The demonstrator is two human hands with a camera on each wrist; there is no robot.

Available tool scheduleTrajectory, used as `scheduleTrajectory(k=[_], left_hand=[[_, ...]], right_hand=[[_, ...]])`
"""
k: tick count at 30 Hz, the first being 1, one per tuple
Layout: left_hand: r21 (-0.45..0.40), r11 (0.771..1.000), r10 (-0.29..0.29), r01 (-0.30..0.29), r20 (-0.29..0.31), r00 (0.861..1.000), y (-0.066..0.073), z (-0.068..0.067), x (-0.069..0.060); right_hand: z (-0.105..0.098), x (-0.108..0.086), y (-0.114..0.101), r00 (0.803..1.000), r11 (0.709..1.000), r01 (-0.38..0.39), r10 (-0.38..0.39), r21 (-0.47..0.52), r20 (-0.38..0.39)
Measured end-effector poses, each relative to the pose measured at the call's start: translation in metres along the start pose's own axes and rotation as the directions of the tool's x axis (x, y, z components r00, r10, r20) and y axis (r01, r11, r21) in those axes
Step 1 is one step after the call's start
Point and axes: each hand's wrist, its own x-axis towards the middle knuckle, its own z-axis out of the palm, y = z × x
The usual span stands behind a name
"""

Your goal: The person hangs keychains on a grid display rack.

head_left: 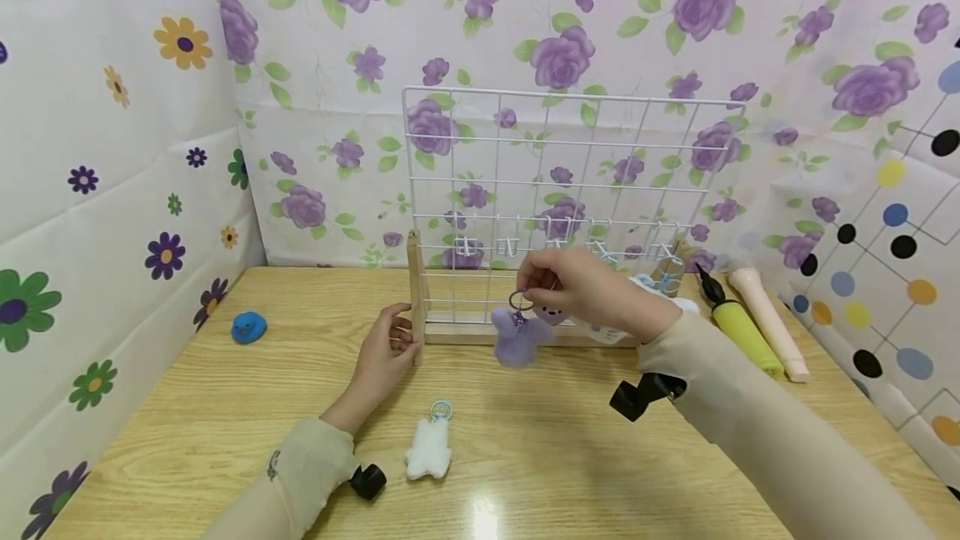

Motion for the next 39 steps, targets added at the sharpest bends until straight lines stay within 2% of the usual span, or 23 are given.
scheduleTrajectory(k=[9, 13, 17, 31, 39], left_hand=[[0.005, 1.000, 0.007, -0.007, -0.001, 1.000, 0.000, 0.000, -0.001], [0.009, 1.000, 0.005, -0.005, 0.000, 1.000, 0.001, -0.001, -0.001], [0.010, 1.000, 0.010, -0.010, -0.001, 1.000, 0.001, -0.001, 0.000], [0.004, 1.000, 0.025, -0.025, -0.012, 1.000, -0.002, 0.001, 0.001], [0.013, 0.999, 0.029, -0.029, -0.003, 1.000, -0.003, 0.000, -0.001]], right_hand=[[-0.006, 0.014, 0.001, 0.994, 0.999, 0.000, -0.005, -0.045, -0.111], [-0.007, 0.020, 0.000, 0.991, 0.999, -0.024, 0.019, -0.039, -0.132], [-0.007, 0.025, 0.001, 0.989, 0.996, -0.041, 0.029, -0.075, -0.147], [-0.005, 0.036, 0.004, 0.990, 0.984, -0.072, 0.050, -0.163, -0.131], [-0.003, 0.041, 0.007, 0.993, 0.976, -0.059, 0.036, -0.208, -0.113]])
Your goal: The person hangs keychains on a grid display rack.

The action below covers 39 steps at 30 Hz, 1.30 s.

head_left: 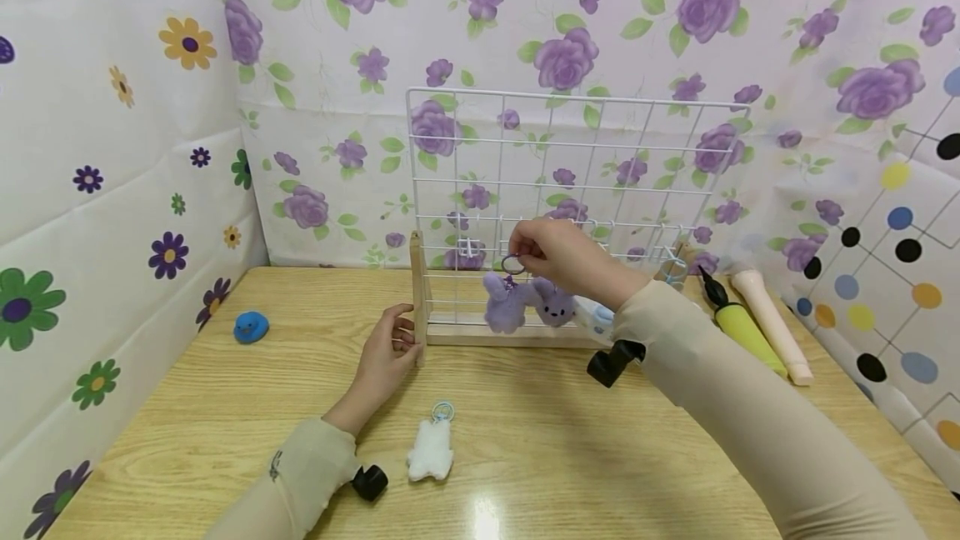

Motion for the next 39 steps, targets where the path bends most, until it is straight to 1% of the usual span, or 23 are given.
scheduleTrajectory(k=[15, 20, 23, 27, 32, 35, 39], left_hand=[[0.004, 1.000, 0.006, -0.006, 0.002, 1.000, -0.001, 0.000, 0.001], [0.003, 1.000, 0.007, -0.007, 0.003, 1.000, -0.001, 0.000, 0.001], [0.004, 1.000, 0.006, -0.006, 0.003, 1.000, -0.001, 0.000, 0.001], [0.004, 1.000, -0.004, 0.004, 0.004, 1.000, -0.001, 0.000, 0.000], [0.000, 1.000, -0.016, 0.016, 0.005, 1.000, 0.000, -0.001, 0.000], [-0.004, 1.000, -0.021, 0.021, 0.006, 1.000, 0.001, -0.001, -0.001], [-0.003, 1.000, -0.010, 0.010, 0.006, 1.000, 0.001, -0.001, 0.000]], right_hand=[[0.000, 0.003, -0.001, 1.000, 0.999, 0.003, -0.003, -0.035, 0.022], [-0.002, 0.003, 0.000, 1.000, 1.000, -0.010, 0.010, -0.010, 0.025], [-0.004, 0.002, 0.002, 1.000, 0.999, -0.015, 0.015, 0.039, 0.005], [-0.010, -0.002, 0.001, 0.999, 0.995, -0.018, 0.022, 0.095, -0.041], [-0.016, -0.009, -0.004, 0.996, 0.992, -0.020, 0.030, 0.126, -0.081], [-0.016, -0.015, -0.006, 0.994, 0.988, -0.015, 0.031, 0.151, -0.106], [-0.010, -0.025, -0.008, 0.989, 0.983, 0.017, 0.010, 0.181, -0.151]])
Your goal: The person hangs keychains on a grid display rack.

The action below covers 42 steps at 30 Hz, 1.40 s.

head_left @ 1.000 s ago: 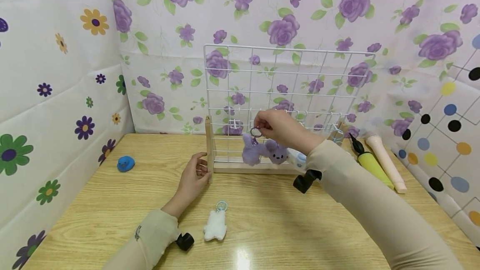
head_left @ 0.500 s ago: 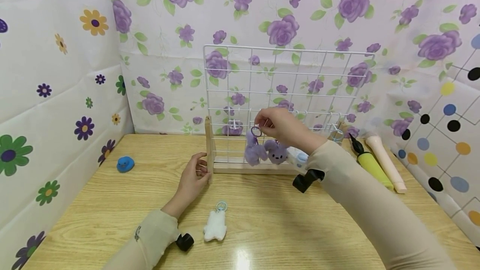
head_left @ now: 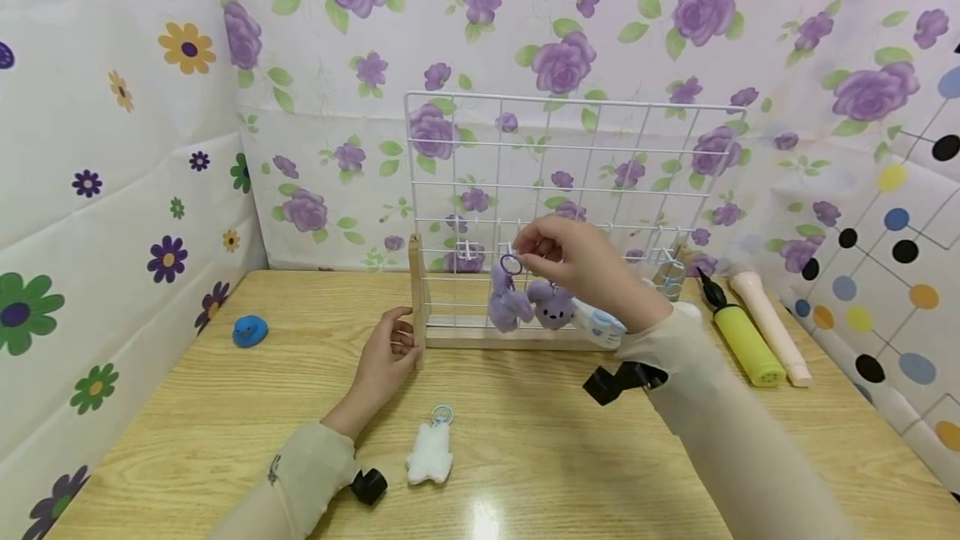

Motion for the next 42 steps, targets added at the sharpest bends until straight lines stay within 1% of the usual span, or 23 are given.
scheduleTrajectory(k=[4, 9, 11, 14, 16, 19, 22, 26, 31, 36, 38, 42], left_hand=[[0.004, 1.000, 0.012, -0.012, -0.004, 1.000, -0.001, 0.000, 0.000], [0.000, 1.000, 0.014, -0.014, -0.006, 1.000, -0.001, 0.000, 0.000], [-0.001, 1.000, 0.014, -0.014, -0.006, 1.000, -0.001, 0.000, 0.000], [0.002, 1.000, 0.017, -0.017, -0.006, 1.000, -0.002, 0.001, 0.000], [0.005, 1.000, 0.018, -0.018, -0.007, 1.000, -0.002, 0.001, 0.000], [0.008, 1.000, 0.021, -0.021, -0.010, 1.000, -0.002, 0.001, 0.000], [0.005, 1.000, 0.023, -0.023, -0.010, 1.000, -0.002, 0.001, 0.000], [0.004, 1.000, 0.021, -0.021, -0.009, 1.000, -0.002, 0.001, 0.000], [0.006, 1.000, 0.028, -0.028, -0.008, 1.000, -0.002, 0.001, 0.000], [-0.001, 1.000, 0.028, -0.028, -0.005, 1.000, -0.002, 0.001, 0.000], [-0.002, 1.000, 0.025, -0.025, -0.004, 1.000, -0.002, 0.001, 0.000], [-0.005, 1.000, 0.020, -0.020, -0.003, 1.000, -0.001, 0.000, 0.000]], right_hand=[[0.008, -0.009, -0.001, 0.998, 0.998, 0.043, -0.041, 0.048, -0.036], [0.018, -0.018, -0.002, 0.996, 0.994, 0.077, -0.073, 0.082, -0.051], [0.023, -0.022, -0.002, 0.992, 0.990, 0.111, -0.106, 0.089, -0.062], [0.029, -0.027, -0.002, 0.982, 0.979, 0.177, -0.169, 0.102, -0.084], [0.034, -0.030, -0.002, 0.978, 0.973, 0.201, -0.192, 0.113, -0.084], [0.039, -0.034, -0.004, 0.981, 0.972, 0.191, -0.183, 0.138, -0.065], [0.045, -0.038, -0.004, 0.989, 0.974, 0.149, -0.146, 0.171, -0.034], [0.055, -0.043, -0.003, 0.993, 0.974, 0.118, -0.119, 0.194, -0.009], [0.070, -0.048, 0.002, 0.992, 0.973, 0.122, -0.128, 0.194, 0.019], [0.085, -0.052, 0.007, 0.989, 0.972, 0.111, -0.129, 0.209, 0.077], [0.090, -0.053, 0.008, 0.988, 0.973, 0.094, -0.117, 0.213, 0.098], [0.100, -0.053, 0.010, 0.983, 0.971, 0.095, -0.126, 0.218, 0.131]])
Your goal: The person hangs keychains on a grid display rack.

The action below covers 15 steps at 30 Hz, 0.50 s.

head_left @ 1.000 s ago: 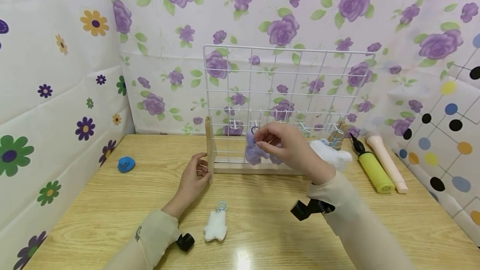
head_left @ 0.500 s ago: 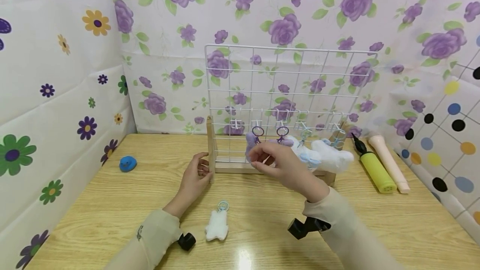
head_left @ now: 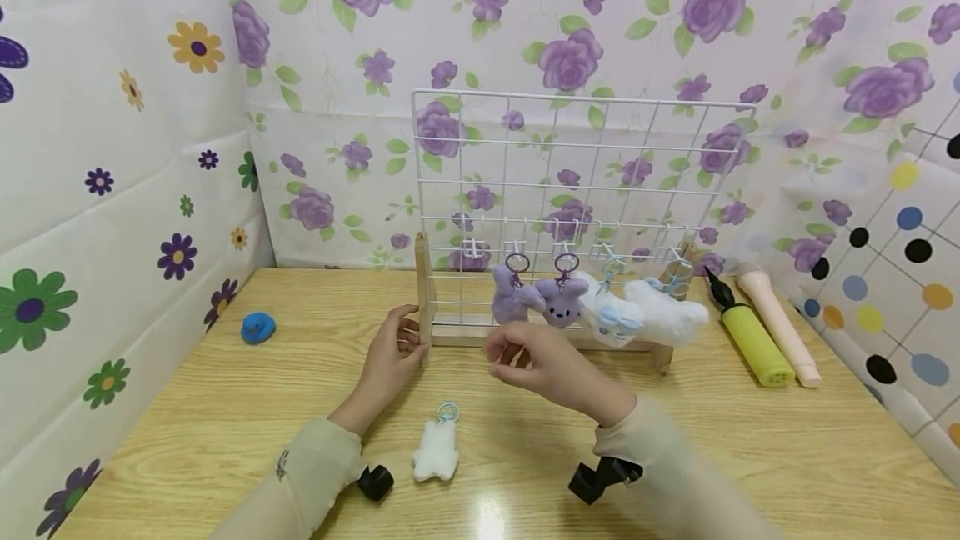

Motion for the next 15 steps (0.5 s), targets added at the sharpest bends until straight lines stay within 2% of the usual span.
scheduleTrajectory(k=[10, 15], left_hand=[[0.011, 1.000, -0.010, 0.010, -0.004, 1.000, 0.002, 0.000, 0.000], [0.013, 1.000, -0.012, 0.012, -0.004, 1.000, 0.002, 0.000, 0.001]], right_hand=[[0.025, 0.003, 0.013, 0.990, 0.997, -0.042, 0.033, 0.067, 0.134], [0.039, 0.008, 0.015, 0.984, 0.999, -0.042, 0.036, 0.031, 0.174]])
